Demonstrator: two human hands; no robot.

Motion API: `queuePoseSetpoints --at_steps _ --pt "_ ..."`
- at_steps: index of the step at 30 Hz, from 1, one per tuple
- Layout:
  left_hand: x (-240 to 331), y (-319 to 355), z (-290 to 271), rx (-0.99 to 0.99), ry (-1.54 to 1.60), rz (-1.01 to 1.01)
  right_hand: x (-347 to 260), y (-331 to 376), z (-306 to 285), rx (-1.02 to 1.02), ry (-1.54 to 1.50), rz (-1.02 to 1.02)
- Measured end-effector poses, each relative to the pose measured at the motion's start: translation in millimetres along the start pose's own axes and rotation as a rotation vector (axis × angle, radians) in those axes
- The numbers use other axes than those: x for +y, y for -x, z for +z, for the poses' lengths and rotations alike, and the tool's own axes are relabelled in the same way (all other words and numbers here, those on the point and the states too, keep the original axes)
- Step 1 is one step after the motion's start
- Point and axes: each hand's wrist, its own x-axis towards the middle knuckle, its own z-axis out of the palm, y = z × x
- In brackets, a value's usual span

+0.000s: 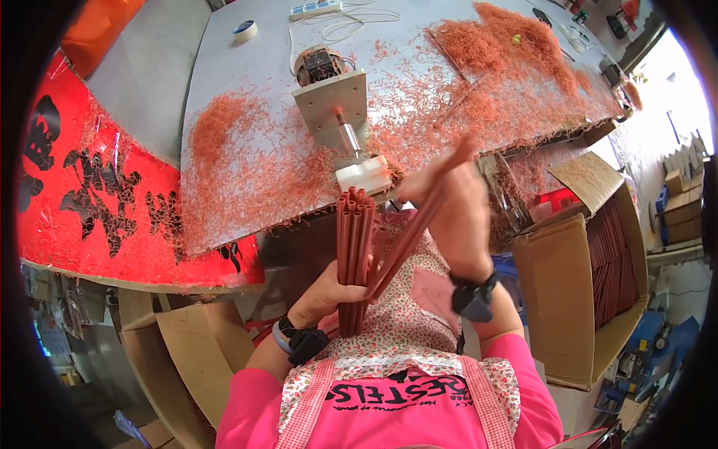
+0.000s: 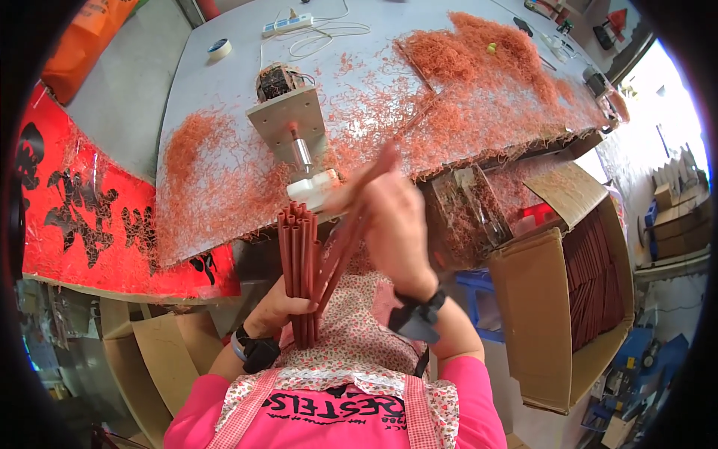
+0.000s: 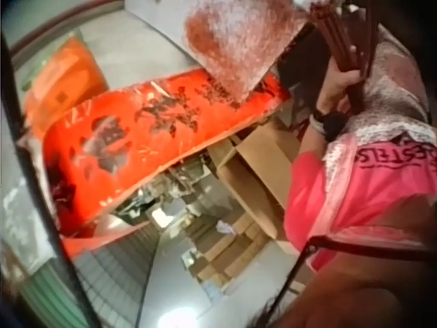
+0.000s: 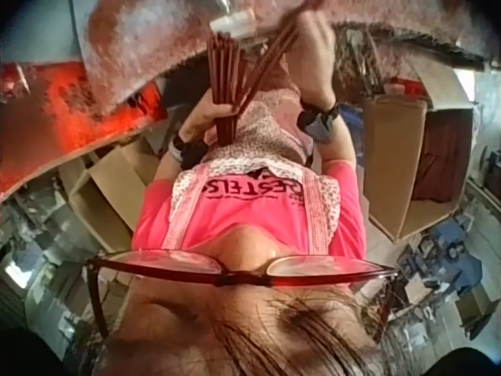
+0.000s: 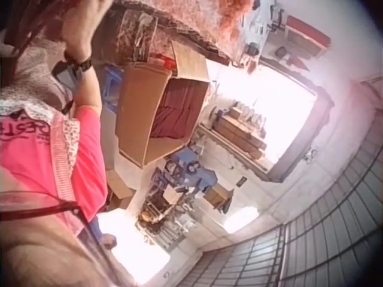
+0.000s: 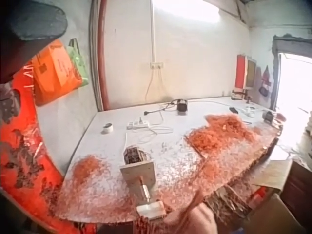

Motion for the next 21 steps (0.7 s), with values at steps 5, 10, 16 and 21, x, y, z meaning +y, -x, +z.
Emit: queuePoseSetpoints --at_steps 5,10,16,21 --pt "1.7 9.8 -7.9 0.203 0.140 0.090 -5.0 5.9 -15.1 0.049 0.197 0.164" --pt "8.7 3.8 -6.7 0.347 0.122 0.132 65.5 100.9 11.3 -0.124 -0.021 0.641" --pt "9.4 0.6 -13.4 0.387 0.111 0.142 60.1 58.3 16.3 -0.145 0.103 0.551" --pt "11.5 0.8 -11.1 0.431 0.046 0.114 67.5 45.1 24.8 -0.052 -0.002 0.618"
